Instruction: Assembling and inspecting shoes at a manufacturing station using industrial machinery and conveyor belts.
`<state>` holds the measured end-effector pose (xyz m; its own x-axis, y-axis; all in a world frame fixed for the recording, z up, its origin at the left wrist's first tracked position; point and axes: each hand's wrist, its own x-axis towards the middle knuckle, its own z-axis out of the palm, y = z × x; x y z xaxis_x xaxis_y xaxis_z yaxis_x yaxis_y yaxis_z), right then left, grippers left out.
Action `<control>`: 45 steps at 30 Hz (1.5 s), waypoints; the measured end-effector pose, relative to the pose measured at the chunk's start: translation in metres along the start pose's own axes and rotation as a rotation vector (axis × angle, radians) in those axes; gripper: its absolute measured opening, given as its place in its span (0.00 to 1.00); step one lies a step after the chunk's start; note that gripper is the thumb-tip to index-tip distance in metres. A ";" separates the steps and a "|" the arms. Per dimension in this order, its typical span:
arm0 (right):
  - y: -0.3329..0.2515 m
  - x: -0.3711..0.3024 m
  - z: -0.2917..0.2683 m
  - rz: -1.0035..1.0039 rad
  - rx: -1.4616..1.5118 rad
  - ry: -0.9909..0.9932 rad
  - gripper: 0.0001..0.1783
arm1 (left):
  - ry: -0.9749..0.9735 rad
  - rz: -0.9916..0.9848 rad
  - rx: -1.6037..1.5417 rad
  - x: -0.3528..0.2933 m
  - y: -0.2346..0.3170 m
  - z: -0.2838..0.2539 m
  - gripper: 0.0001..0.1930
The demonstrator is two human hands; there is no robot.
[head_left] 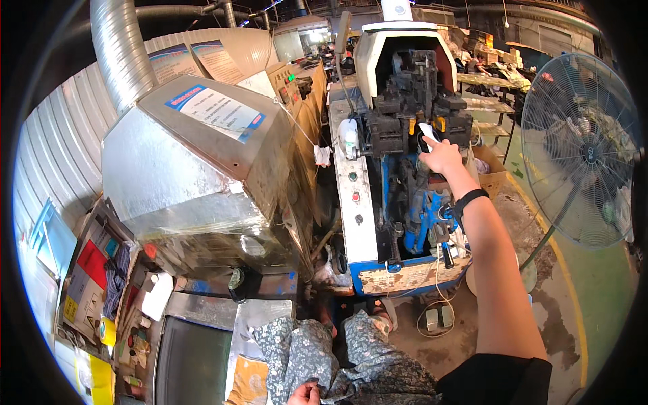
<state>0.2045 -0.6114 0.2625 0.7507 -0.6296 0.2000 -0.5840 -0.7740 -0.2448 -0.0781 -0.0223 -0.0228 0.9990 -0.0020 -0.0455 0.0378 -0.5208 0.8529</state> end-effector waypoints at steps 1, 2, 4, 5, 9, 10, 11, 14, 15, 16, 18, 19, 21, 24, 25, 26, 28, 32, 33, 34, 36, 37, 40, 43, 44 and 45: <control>0.002 0.001 0.000 0.012 0.022 0.014 0.38 | 0.003 0.020 0.022 0.001 -0.001 0.001 0.13; 0.002 0.003 0.000 0.017 0.020 0.012 0.38 | -0.002 0.019 0.023 0.001 -0.002 0.000 0.13; -0.002 0.008 -0.001 -0.013 0.019 0.002 0.39 | 0.028 0.044 -0.003 0.001 0.003 -0.001 0.14; -0.002 0.010 -0.004 -0.004 0.015 -0.014 0.39 | 0.015 0.056 0.030 0.002 0.009 -0.003 0.14; 0.001 0.023 -0.010 -0.033 -0.002 -0.040 0.40 | -0.008 0.050 0.018 0.005 0.001 -0.005 0.14; 0.000 0.025 -0.013 -0.034 -0.002 -0.039 0.40 | -0.008 0.051 0.017 0.005 0.000 -0.006 0.14; -0.002 0.027 -0.016 -0.039 -0.006 -0.059 0.40 | -0.003 0.056 0.046 0.005 0.000 -0.006 0.13; -0.009 0.030 -0.017 -0.039 -0.027 -0.069 0.41 | 0.005 0.056 0.062 0.003 0.002 -0.006 0.12; -0.012 0.031 -0.016 -0.030 -0.042 -0.059 0.41 | 0.004 0.051 0.052 0.003 0.003 -0.005 0.12; -0.015 0.029 -0.019 -0.034 -0.043 -0.061 0.41 | 0.006 0.048 0.052 0.002 0.002 -0.006 0.12; -0.019 0.027 -0.027 -0.016 -0.055 -0.092 0.41 | -0.008 0.044 0.127 0.001 -0.003 -0.008 0.11; -0.016 0.029 -0.028 -0.045 -0.051 -0.115 0.42 | -0.006 0.043 0.124 0.001 -0.001 -0.008 0.11; -0.011 0.031 -0.023 -0.031 -0.055 -0.106 0.42 | -0.028 0.026 0.104 0.002 0.006 -0.008 0.11; -0.014 0.023 -0.022 0.001 -0.030 -0.099 0.42 | -0.038 0.005 0.058 0.000 0.013 -0.010 0.10; -0.015 0.022 -0.023 0.001 -0.035 -0.090 0.42 | -0.040 0.006 0.059 0.001 0.012 -0.011 0.10; -0.015 0.022 -0.023 0.000 -0.040 -0.082 0.42 | -0.046 0.001 0.059 0.001 0.011 -0.012 0.10; -0.017 0.018 -0.025 0.016 -0.037 -0.085 0.41 | -0.050 -0.005 0.061 0.002 0.008 -0.012 0.10; -0.018 0.013 -0.027 0.046 -0.030 -0.082 0.41 | -0.049 0.008 0.061 0.001 0.010 -0.011 0.11; -0.018 0.013 -0.027 0.047 -0.032 -0.082 0.41 | -0.044 0.015 0.065 0.001 0.013 -0.011 0.11; -0.017 0.012 -0.026 0.046 -0.031 -0.073 0.41 | -0.044 0.012 0.066 0.001 0.014 -0.011 0.11; -0.016 0.012 -0.025 0.045 -0.031 -0.067 0.41 | -0.046 -0.015 0.059 0.001 0.014 -0.011 0.11; -0.017 0.011 -0.025 0.039 -0.028 -0.058 0.41 | -0.045 -0.016 0.059 0.001 0.010 -0.011 0.11; -0.017 0.008 -0.027 0.025 -0.028 -0.030 0.41 | -0.047 0.004 0.017 0.001 0.005 -0.010 0.11; -0.017 0.008 -0.039 0.000 -0.032 -0.014 0.40 | -0.041 0.015 0.028 0.001 0.011 -0.011 0.11; -0.019 0.010 -0.045 -0.018 -0.032 -0.017 0.39 | -0.042 0.015 0.005 0.001 0.009 -0.011 0.11; -0.017 0.015 -0.044 -0.036 -0.022 -0.008 0.39 | -0.042 0.015 -0.019 0.001 0.008 -0.011 0.11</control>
<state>0.2125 -0.6104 0.3114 0.7736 -0.6010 0.2008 -0.5633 -0.7974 -0.2165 -0.0769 -0.0171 -0.0108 0.9975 -0.0458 -0.0541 0.0237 -0.5044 0.8631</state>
